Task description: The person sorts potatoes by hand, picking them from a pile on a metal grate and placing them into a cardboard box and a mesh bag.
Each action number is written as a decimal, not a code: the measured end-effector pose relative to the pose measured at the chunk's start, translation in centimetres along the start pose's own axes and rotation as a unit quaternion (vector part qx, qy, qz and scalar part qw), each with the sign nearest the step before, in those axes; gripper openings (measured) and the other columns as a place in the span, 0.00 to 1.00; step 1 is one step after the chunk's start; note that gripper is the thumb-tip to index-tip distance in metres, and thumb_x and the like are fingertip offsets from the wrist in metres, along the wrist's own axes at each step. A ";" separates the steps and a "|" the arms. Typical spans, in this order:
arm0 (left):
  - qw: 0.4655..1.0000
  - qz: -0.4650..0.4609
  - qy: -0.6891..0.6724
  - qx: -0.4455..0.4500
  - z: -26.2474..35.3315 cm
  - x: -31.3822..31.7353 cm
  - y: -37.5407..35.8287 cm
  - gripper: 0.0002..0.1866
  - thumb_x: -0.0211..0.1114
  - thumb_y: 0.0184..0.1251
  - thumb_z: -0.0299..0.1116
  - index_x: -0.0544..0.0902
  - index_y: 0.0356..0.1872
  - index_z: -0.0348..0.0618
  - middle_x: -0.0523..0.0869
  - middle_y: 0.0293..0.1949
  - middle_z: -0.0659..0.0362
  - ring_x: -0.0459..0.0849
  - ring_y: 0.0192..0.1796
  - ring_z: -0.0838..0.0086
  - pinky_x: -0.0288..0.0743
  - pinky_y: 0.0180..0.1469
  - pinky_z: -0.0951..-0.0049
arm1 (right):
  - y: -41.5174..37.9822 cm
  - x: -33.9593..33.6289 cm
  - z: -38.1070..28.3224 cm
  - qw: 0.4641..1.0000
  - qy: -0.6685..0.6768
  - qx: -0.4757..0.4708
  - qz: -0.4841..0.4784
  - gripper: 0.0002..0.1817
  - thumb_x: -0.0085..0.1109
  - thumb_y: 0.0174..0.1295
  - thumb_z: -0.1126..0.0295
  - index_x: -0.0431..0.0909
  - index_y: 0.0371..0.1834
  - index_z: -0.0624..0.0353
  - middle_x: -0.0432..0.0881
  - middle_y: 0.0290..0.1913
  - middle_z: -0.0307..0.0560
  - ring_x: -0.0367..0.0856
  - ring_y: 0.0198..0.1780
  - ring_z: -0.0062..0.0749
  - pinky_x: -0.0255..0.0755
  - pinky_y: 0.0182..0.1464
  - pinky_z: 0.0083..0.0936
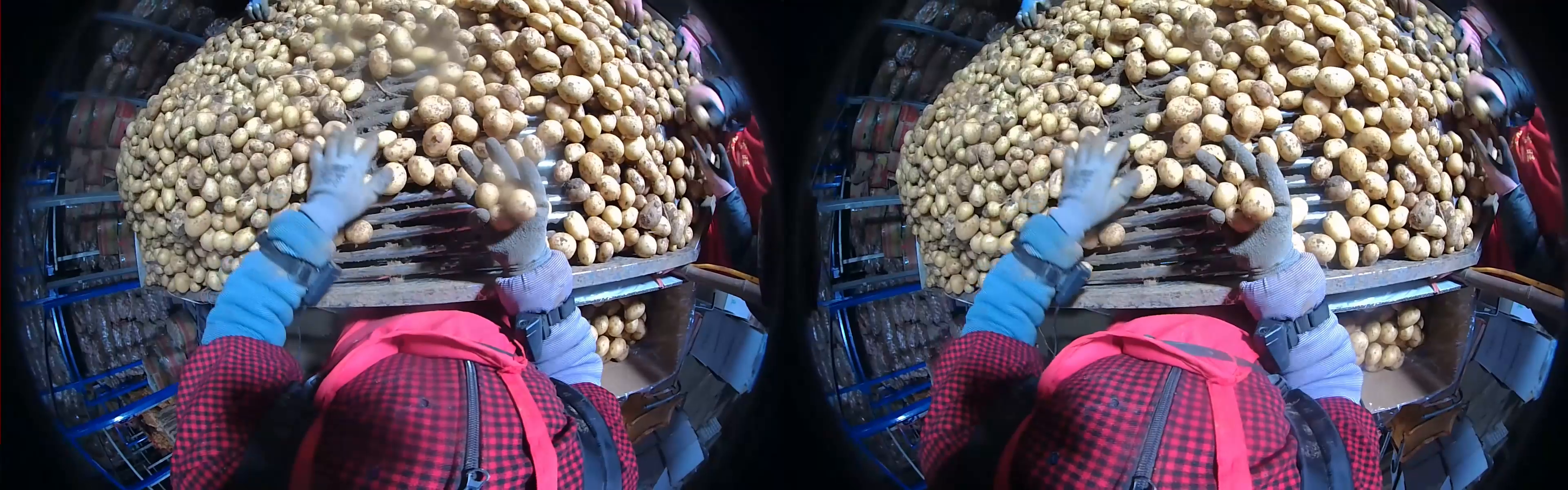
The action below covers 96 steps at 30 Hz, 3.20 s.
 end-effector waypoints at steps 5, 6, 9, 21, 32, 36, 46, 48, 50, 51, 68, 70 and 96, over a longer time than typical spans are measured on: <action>0.983 0.042 -0.126 0.130 8.9 -3.3 -7.2 0.37 0.68 0.66 0.57 0.76 0.71 0.45 0.73 0.71 0.43 0.61 0.78 0.37 0.62 0.71 0.32 | -0.7 -3.2 -1.2 0.964 -0.184 -0.006 0.190 0.31 0.44 0.81 0.48 0.63 0.80 0.53 0.70 0.77 0.58 0.72 0.73 0.62 0.79 0.60 0.52; 0.954 0.059 -0.177 0.233 10.2 -4.4 -8.4 0.31 0.69 0.66 0.51 0.81 0.65 0.44 0.80 0.64 0.45 0.73 0.71 0.44 0.69 0.67 0.40 | -0.6 -3.2 -0.8 0.970 -0.139 0.017 0.197 0.33 0.41 0.81 0.46 0.64 0.80 0.54 0.75 0.73 0.61 0.81 0.67 0.59 0.90 0.46 0.37; 0.927 0.073 -0.296 0.219 8.1 -6.2 -6.4 0.21 0.68 0.65 0.41 0.84 0.57 0.44 0.86 0.56 0.49 0.83 0.57 0.52 0.73 0.61 0.51 | -1.3 -4.4 -0.9 0.943 -0.176 -0.017 0.281 0.33 0.42 0.81 0.45 0.64 0.81 0.53 0.74 0.74 0.61 0.80 0.68 0.58 0.91 0.43 0.36; 0.991 -0.093 -0.050 0.076 0.5 1.3 7.3 0.25 0.71 0.67 0.46 0.83 0.64 0.54 0.83 0.65 0.57 0.76 0.70 0.58 0.62 0.75 0.52 | -1.8 -3.9 -3.0 0.888 -0.306 -0.144 0.312 0.35 0.44 0.80 0.44 0.63 0.81 0.54 0.74 0.74 0.59 0.81 0.68 0.59 0.89 0.55 0.44; 0.888 0.129 -0.411 0.163 7.3 -8.4 3.4 0.34 0.69 0.73 0.53 0.77 0.72 0.44 0.81 0.68 0.44 0.77 0.72 0.51 0.68 0.75 0.56 | -0.3 -1.3 -1.6 0.935 -0.310 -0.054 0.162 0.32 0.39 0.83 0.49 0.60 0.82 0.56 0.72 0.76 0.55 0.83 0.65 0.53 0.88 0.43 0.32; 0.978 0.002 -0.202 0.049 2.6 -1.5 9.0 0.30 0.69 0.70 0.44 0.78 0.72 0.51 0.83 0.65 0.47 0.80 0.68 0.50 0.72 0.72 0.56 | -1.4 -3.9 -2.4 0.938 -0.179 -0.094 0.282 0.27 0.41 0.85 0.59 0.58 0.83 0.51 0.63 0.81 0.59 0.71 0.75 0.61 0.82 0.65 0.54; 0.591 -0.035 -0.806 0.016 1.4 -2.3 7.9 0.22 0.60 0.82 0.39 0.79 0.68 0.36 0.88 0.59 0.56 0.85 0.60 0.74 0.77 0.65 0.73 | -0.1 -0.6 -1.1 0.939 -0.289 -0.005 0.189 0.36 0.43 0.81 0.46 0.61 0.82 0.60 0.74 0.74 0.58 0.79 0.70 0.53 0.84 0.60 0.41; 0.626 0.001 -0.779 0.038 3.1 -5.1 6.5 0.21 0.60 0.83 0.38 0.80 0.67 0.34 0.87 0.60 0.55 0.85 0.61 0.72 0.76 0.67 0.71 | 0.2 -1.5 -0.9 0.952 -0.214 0.015 0.221 0.37 0.43 0.80 0.44 0.60 0.82 0.58 0.74 0.74 0.57 0.80 0.69 0.54 0.85 0.57 0.40; 0.706 0.076 -0.698 0.094 5.4 -7.4 5.7 0.23 0.60 0.83 0.41 0.80 0.68 0.33 0.86 0.62 0.54 0.83 0.64 0.70 0.74 0.70 0.69 | -0.3 -2.1 0.3 0.971 -0.090 0.079 0.209 0.37 0.43 0.80 0.44 0.60 0.83 0.55 0.74 0.74 0.58 0.80 0.69 0.54 0.85 0.55 0.39; 0.690 0.059 -0.716 0.092 7.5 -7.8 5.2 0.25 0.60 0.83 0.43 0.78 0.68 0.33 0.87 0.59 0.54 0.84 0.62 0.69 0.75 0.68 0.69 | -0.6 -2.2 -0.2 0.963 -0.166 0.057 0.204 0.36 0.43 0.80 0.44 0.60 0.83 0.53 0.74 0.75 0.54 0.80 0.69 0.54 0.86 0.53 0.39; 0.709 0.063 -0.698 0.079 12.3 -8.0 1.5 0.23 0.64 0.82 0.41 0.79 0.66 0.33 0.86 0.59 0.50 0.84 0.61 0.67 0.77 0.65 0.67 | -1.9 -2.6 -0.9 0.976 -0.139 0.006 0.167 0.31 0.44 0.82 0.50 0.64 0.81 0.56 0.71 0.78 0.47 0.79 0.69 0.33 0.87 0.52 0.30; 0.750 0.104 -0.637 0.144 12.4 -8.2 1.5 0.24 0.61 0.83 0.43 0.79 0.66 0.33 0.86 0.60 0.48 0.85 0.62 0.62 0.76 0.66 0.64 | -2.6 -2.3 -1.7 0.943 -0.233 -0.050 0.232 0.33 0.44 0.82 0.46 0.64 0.81 0.55 0.71 0.78 0.45 0.81 0.66 0.32 0.87 0.48 0.29; 0.739 -0.076 -0.556 0.373 24.7 -11.1 2.2 0.22 0.53 0.85 0.37 0.78 0.68 0.33 0.86 0.63 0.50 0.83 0.65 0.66 0.73 0.69 0.66 | -11.7 4.6 -7.4 0.939 -0.209 -0.221 0.162 0.28 0.51 0.78 0.58 0.66 0.78 0.56 0.80 0.64 0.49 0.83 0.62 0.41 0.85 0.52 0.28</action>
Point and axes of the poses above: each hand's wrist, its own y-axis towards the middle knuckle, its own x-axis out of the palm, z = x × y, the point moved 10 cm from there along y, towards the middle knuckle
